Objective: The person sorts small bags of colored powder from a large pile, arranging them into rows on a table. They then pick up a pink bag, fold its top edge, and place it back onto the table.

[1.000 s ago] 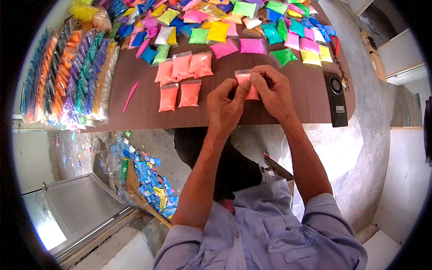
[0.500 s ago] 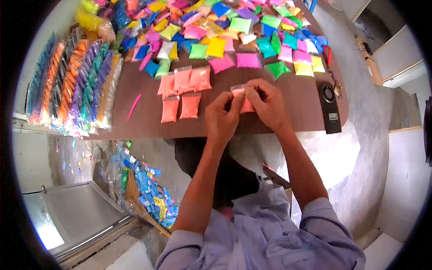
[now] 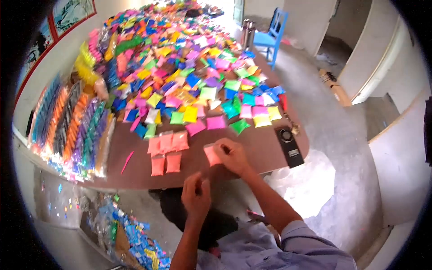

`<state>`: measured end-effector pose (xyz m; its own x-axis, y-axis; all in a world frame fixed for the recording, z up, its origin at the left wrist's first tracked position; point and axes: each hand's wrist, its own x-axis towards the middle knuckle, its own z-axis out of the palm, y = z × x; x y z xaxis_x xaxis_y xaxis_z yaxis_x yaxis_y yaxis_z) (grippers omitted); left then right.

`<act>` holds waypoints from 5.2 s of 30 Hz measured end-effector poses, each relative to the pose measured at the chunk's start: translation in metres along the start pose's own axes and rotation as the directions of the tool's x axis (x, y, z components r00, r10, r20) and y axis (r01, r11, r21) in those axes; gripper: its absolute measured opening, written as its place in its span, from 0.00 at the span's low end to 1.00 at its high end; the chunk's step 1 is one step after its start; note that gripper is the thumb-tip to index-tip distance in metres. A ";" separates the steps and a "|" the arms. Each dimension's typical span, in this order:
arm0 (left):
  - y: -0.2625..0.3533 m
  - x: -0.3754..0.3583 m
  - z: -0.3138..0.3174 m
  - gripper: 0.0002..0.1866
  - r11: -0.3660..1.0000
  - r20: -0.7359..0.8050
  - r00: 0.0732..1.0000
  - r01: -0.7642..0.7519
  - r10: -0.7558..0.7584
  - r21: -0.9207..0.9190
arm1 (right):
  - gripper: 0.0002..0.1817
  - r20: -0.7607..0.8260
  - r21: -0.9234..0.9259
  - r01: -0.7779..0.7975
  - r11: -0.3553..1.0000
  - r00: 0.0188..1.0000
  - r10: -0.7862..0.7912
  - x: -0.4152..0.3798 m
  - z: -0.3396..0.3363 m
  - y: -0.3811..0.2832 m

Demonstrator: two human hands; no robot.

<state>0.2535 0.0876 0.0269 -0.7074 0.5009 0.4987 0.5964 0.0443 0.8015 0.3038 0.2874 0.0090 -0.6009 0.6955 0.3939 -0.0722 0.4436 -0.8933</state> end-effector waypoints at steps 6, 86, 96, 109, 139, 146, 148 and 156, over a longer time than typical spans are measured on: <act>-0.015 -0.029 -0.028 0.07 0.973 0.019 0.985 -0.170 0.169 0.157 | 0.12 0.009 -0.082 0.020 0.996 1.000 -0.019 0.000 0.001 -0.015; -0.166 0.143 -0.204 0.05 0.567 0.053 0.997 -0.077 0.060 0.820 | 0.28 0.387 -0.453 0.372 0.810 0.901 -0.198 -0.028 -0.047 -0.039; 0.007 0.102 -0.053 0.08 0.875 0.301 0.927 0.058 -0.226 0.480 | 0.19 0.369 -0.411 0.447 0.794 0.878 -0.303 -0.029 -0.045 -0.030; -0.003 0.065 0.037 0.09 0.941 0.499 0.849 -0.007 -0.173 0.338 | 0.24 0.407 -0.383 0.426 0.819 0.874 -0.265 -0.047 -0.079 -0.033; 0.023 0.082 0.039 0.08 0.962 0.508 0.839 0.060 -0.194 0.268 | 0.20 0.362 -0.378 0.333 0.864 0.912 -0.193 -0.046 -0.072 -0.028; -0.005 0.084 0.036 0.08 0.944 0.442 0.879 0.027 -0.179 0.328 | 0.19 0.347 -0.382 0.348 0.856 0.913 -0.217 -0.044 -0.071 -0.029; -0.002 0.088 0.033 0.08 0.938 0.431 0.880 0.047 -0.202 0.343 | 0.21 0.338 -0.377 0.349 0.858 0.914 -0.223 -0.045 -0.071 -0.029; 0.017 0.068 0.028 0.08 0.949 0.470 0.830 0.207 -0.299 0.238 | 0.18 0.324 -0.388 0.351 0.852 0.918 -0.231 -0.045 -0.069 -0.033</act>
<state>0.2259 0.1471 0.0652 -0.5875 0.8090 0.0191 0.5094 0.3513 0.7855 0.3879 0.2808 0.0359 -0.7926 0.3528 0.4973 0.0365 0.8416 -0.5389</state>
